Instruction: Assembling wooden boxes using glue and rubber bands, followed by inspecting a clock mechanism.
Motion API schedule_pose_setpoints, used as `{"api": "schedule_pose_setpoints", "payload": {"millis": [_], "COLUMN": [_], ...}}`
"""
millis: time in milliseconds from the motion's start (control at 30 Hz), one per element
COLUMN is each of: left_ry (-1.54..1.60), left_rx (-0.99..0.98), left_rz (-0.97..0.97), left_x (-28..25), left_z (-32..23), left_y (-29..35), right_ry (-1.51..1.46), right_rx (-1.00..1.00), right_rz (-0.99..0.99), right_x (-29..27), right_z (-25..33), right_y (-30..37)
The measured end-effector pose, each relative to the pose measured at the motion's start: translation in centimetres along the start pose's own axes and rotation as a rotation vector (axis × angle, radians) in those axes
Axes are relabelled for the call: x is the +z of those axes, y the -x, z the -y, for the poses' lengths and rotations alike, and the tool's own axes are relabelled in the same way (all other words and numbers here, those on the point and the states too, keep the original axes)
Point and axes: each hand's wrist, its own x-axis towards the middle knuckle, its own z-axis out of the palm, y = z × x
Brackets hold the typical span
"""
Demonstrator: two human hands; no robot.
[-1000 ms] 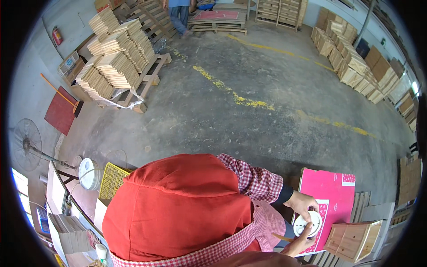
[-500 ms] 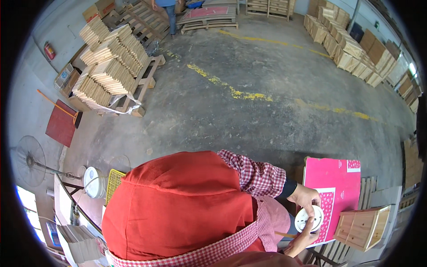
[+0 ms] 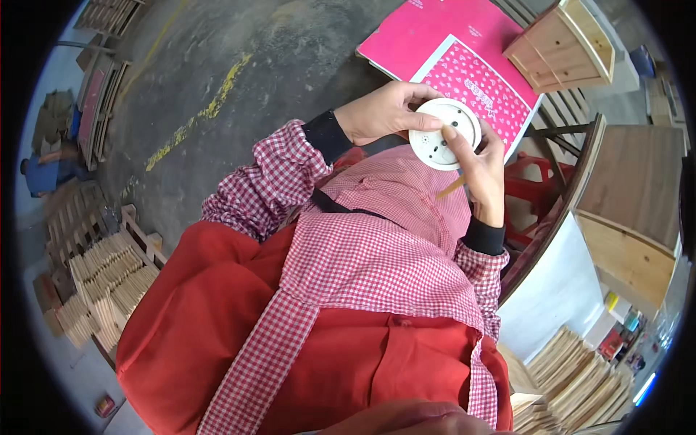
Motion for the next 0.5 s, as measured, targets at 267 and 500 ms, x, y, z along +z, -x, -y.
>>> {"api": "schedule_pose_setpoints", "payload": {"millis": [267, 500], "left_ry": [-0.062, 0.11], "left_rx": [0.148, 0.016], "left_rz": [-0.046, -0.352], "left_x": [-0.3, -1.6], "left_z": [1.5, 3.6], "left_y": [1.5, 3.3], "right_ry": [-0.039, 0.538], "right_rx": [0.05, -0.291], "right_rz": [0.007, -0.033], "right_x": [1.1, 2.6], "right_z": [2.1, -0.4], "right_y": [2.0, 0.4]}}
